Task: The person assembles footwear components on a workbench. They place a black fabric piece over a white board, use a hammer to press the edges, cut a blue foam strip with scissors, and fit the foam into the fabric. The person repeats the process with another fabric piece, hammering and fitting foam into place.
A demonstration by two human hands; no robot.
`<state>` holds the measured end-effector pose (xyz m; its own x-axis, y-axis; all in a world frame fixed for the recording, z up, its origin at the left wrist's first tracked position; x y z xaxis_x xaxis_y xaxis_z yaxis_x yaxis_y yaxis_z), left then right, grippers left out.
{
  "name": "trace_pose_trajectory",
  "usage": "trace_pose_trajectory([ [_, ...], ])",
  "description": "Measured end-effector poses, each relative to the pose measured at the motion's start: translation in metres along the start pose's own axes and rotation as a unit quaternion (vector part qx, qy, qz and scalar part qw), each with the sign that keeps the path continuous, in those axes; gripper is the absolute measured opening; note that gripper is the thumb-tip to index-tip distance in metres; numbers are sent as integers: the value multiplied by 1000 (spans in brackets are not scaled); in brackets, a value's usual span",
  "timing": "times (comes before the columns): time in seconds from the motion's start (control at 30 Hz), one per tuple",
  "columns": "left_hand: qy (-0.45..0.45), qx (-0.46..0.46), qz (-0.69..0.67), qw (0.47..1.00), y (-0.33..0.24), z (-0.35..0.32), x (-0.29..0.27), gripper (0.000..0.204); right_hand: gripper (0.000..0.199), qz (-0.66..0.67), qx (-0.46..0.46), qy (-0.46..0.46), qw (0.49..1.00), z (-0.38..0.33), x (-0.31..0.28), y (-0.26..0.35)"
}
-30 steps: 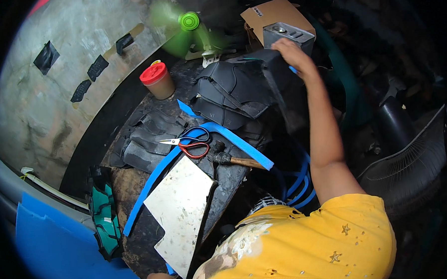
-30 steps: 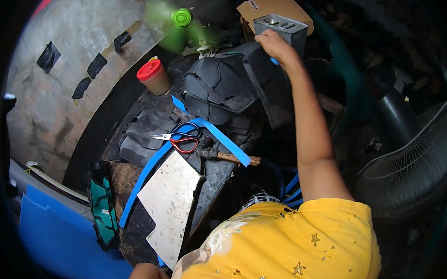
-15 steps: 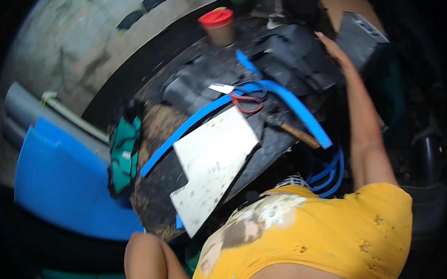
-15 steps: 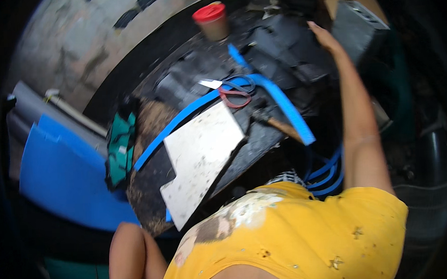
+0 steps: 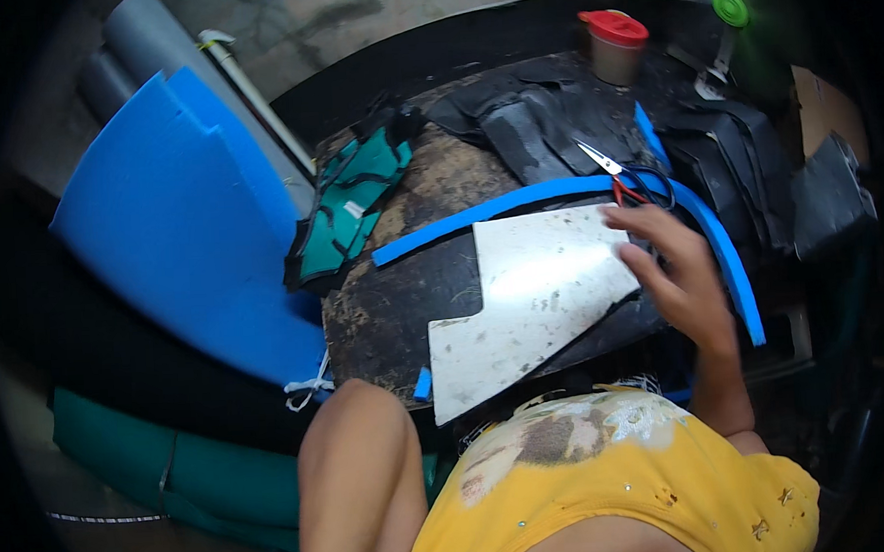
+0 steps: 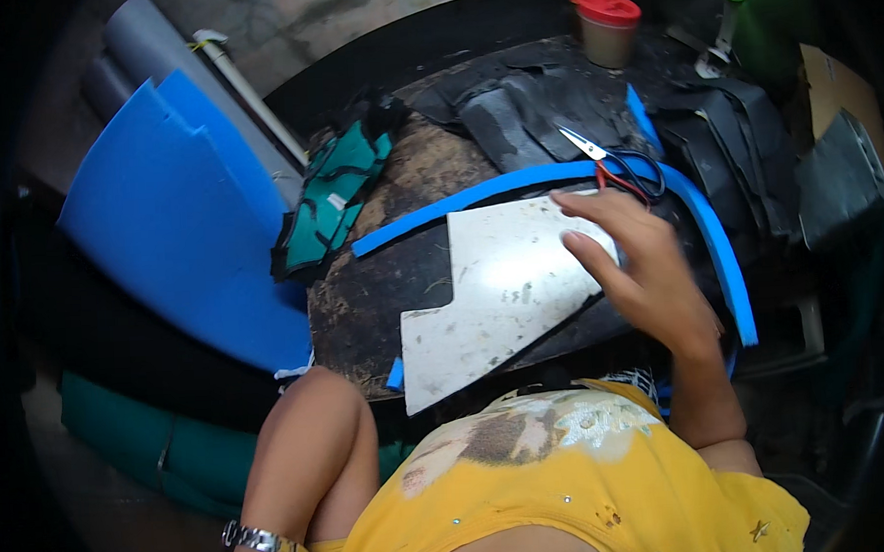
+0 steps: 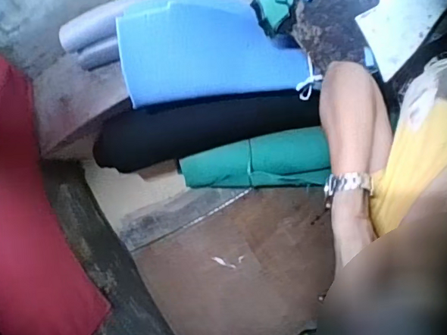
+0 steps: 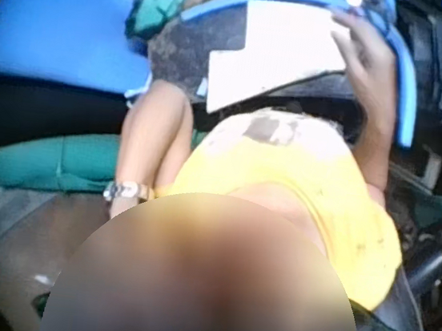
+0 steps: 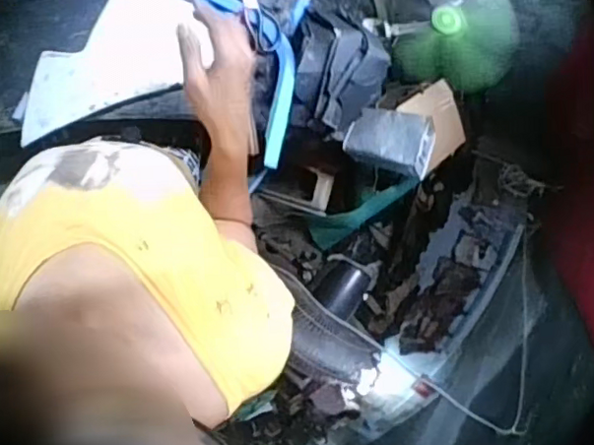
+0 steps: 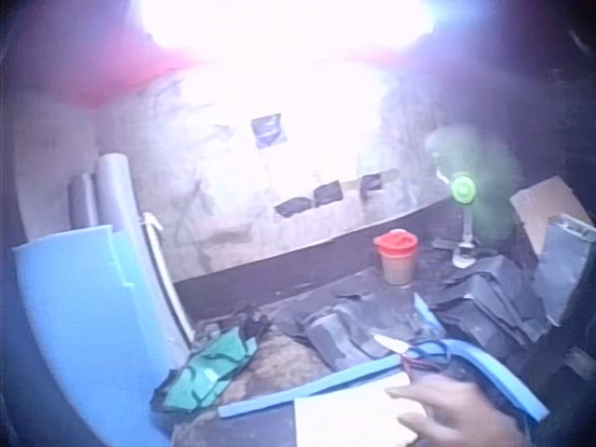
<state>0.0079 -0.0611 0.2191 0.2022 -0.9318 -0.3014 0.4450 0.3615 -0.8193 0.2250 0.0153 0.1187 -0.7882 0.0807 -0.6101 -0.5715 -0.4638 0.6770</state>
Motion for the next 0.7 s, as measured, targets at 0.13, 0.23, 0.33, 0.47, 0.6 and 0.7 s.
trace_pose_trajectory([
  [0.13,-13,-10,10,1000,-15,-15,-1,32,33,-40,78,31,996,56,77,-89],
  [0.23,-52,-57,55,996,-30,-40,-15,31,38,-186,85,-42,978,85,95,-128],
  [0.33,-215,-171,194,942,-33,-83,-72,31,51,-197,27,-29,979,112,114,-132],
  [0.47,-520,-479,504,496,44,-188,-214,44,51,-84,-120,39,988,140,160,-96],
  [0.6,-451,-528,574,433,135,-272,-237,38,77,-49,-205,94,973,155,205,-44],
  [0.7,-439,-405,577,557,152,-270,-218,20,84,2,-309,36,950,156,233,-16],
])
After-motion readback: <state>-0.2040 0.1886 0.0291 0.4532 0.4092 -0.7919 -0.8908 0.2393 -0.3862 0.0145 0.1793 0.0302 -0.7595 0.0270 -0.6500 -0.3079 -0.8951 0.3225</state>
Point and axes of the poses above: each hand's wrist, its own z-axis towards the middle knuckle, its own x-axis out of the palm, y = z × x, the point moved 2 cm from there along z, towards the middle knuckle, and after that the axes turned 2 degrees about -z, right-handed, at the moved point
